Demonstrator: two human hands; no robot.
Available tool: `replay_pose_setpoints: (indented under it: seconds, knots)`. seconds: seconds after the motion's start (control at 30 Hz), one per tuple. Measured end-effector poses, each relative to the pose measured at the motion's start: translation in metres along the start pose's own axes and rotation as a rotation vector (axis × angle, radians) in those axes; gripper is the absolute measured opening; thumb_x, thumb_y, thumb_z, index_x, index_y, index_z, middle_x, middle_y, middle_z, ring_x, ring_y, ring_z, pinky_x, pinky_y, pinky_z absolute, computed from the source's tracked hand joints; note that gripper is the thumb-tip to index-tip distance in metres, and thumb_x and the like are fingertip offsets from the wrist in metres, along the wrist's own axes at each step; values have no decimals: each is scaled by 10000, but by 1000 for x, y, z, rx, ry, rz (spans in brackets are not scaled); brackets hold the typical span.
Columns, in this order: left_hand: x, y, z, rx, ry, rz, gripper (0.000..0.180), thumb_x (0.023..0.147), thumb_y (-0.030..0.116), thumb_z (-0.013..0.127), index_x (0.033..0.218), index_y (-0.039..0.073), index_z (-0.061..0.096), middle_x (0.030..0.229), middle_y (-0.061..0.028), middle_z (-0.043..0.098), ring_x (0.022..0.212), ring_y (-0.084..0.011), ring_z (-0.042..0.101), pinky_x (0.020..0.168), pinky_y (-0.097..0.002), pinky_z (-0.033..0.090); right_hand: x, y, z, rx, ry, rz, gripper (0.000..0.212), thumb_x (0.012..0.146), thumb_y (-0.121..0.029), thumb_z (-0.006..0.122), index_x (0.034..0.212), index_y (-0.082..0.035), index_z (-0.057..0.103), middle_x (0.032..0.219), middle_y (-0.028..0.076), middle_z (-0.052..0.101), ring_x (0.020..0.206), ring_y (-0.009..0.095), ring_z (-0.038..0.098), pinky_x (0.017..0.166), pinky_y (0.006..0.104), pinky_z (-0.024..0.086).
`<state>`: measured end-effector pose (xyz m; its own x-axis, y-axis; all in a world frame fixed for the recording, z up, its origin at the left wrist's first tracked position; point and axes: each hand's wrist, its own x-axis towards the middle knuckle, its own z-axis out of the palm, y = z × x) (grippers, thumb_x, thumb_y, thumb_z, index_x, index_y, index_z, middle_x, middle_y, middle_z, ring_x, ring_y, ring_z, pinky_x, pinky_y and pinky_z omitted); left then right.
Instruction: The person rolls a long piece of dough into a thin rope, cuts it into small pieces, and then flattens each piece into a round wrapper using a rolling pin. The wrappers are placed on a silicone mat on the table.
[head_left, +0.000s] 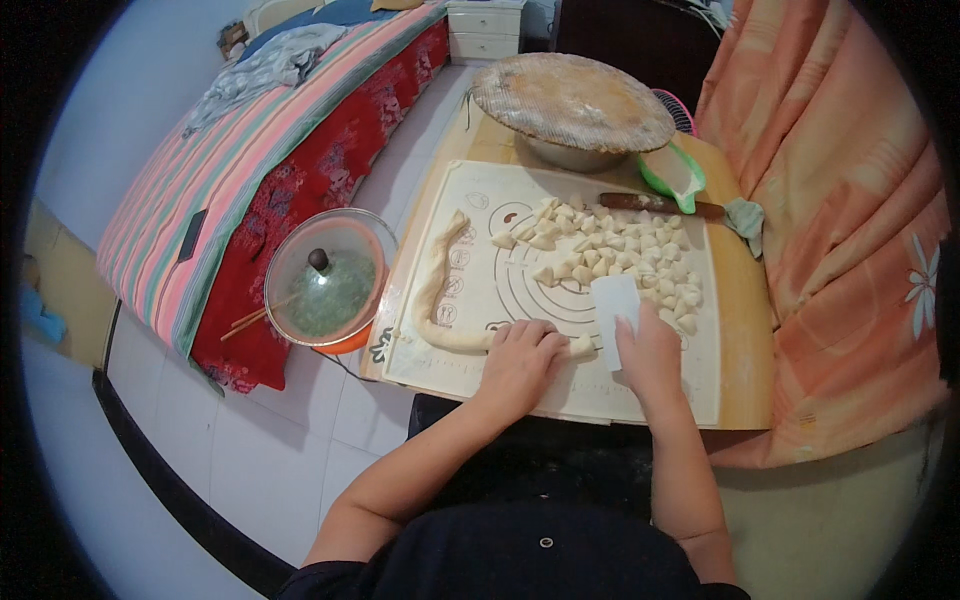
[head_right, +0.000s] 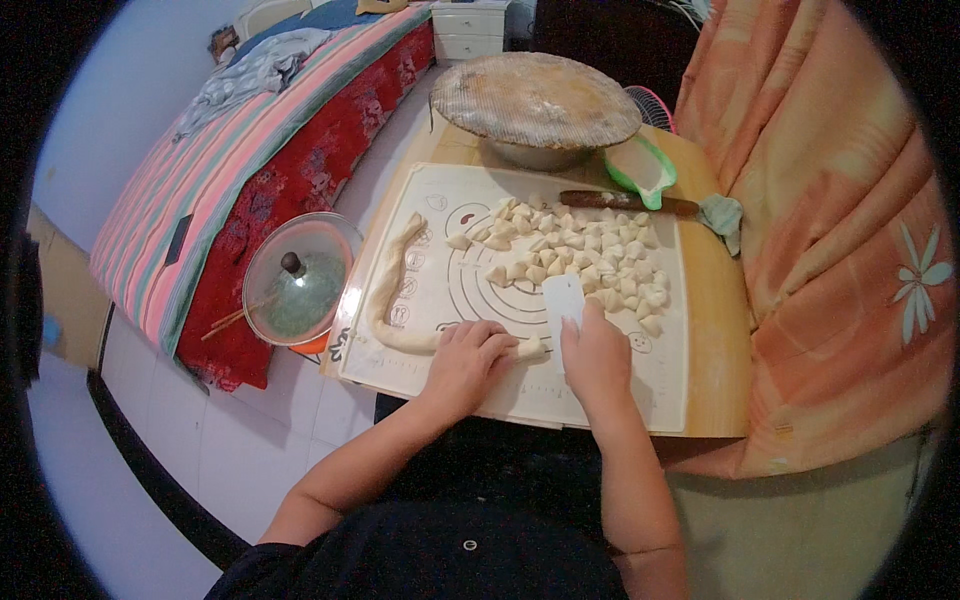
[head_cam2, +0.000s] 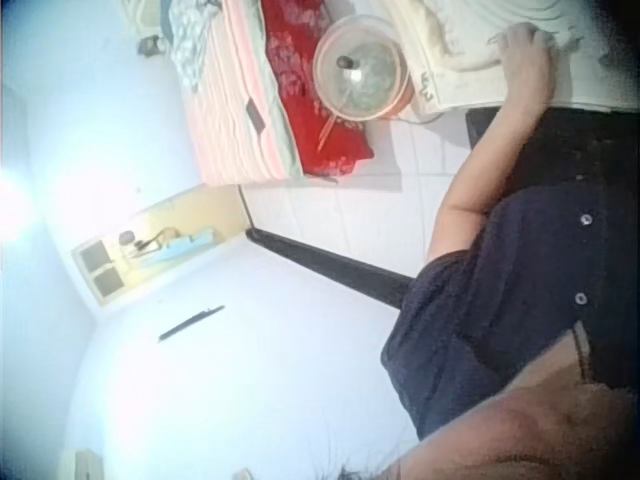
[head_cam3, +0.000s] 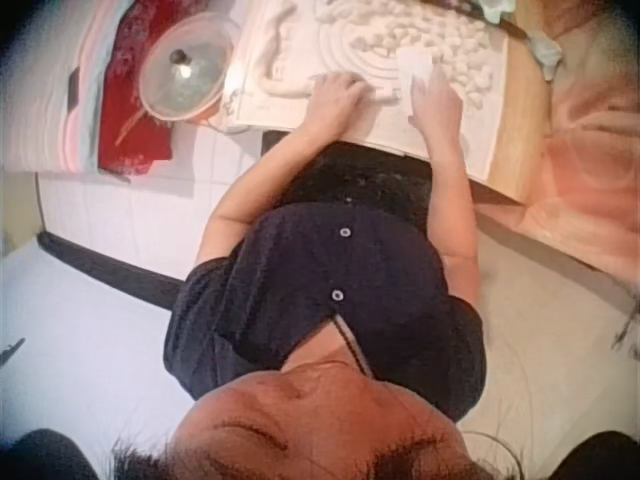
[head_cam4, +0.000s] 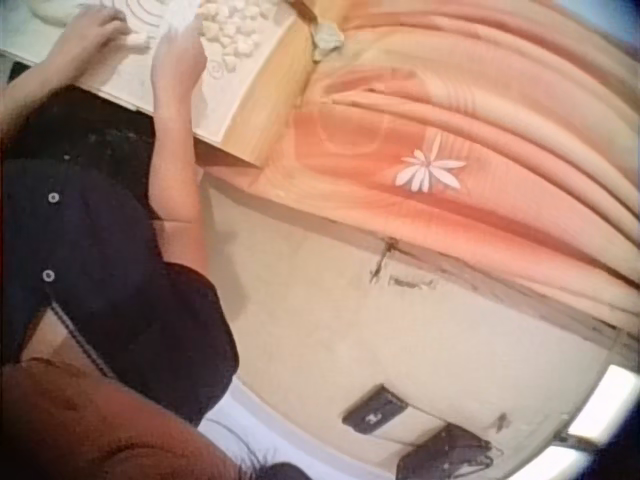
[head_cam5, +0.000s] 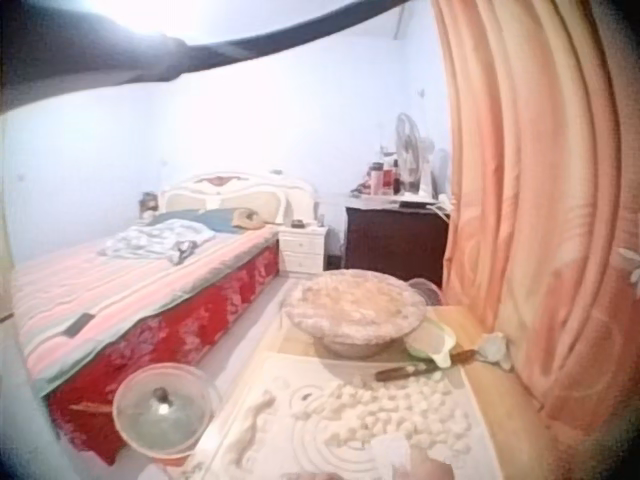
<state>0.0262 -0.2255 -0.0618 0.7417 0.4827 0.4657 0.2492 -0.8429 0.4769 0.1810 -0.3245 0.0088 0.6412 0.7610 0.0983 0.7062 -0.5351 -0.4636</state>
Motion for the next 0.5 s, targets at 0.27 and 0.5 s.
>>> replay_pose_setpoints:
  seconds: [0.27,0.5]
  knots:
    - [-7,3,4,-25,-8,-4,211,821,182,703,1020,133,654,1024,-42,640,988,-253,591,879,-410,433,-26,-13,-1,-47,-167,-35,242,932,-214,558,1036,2,520,778,244,667,777,453,656,725,546,497]
    - [-9,3,-3,-10,-10,15,268,797,187,720,1049,131,650,1012,-44,626,993,-257,584,883,-411,432,-2,-15,34,-97,-132,-19,257,934,-224,544,1062,-3,522,803,246,675,790,457,659,737,544,501]
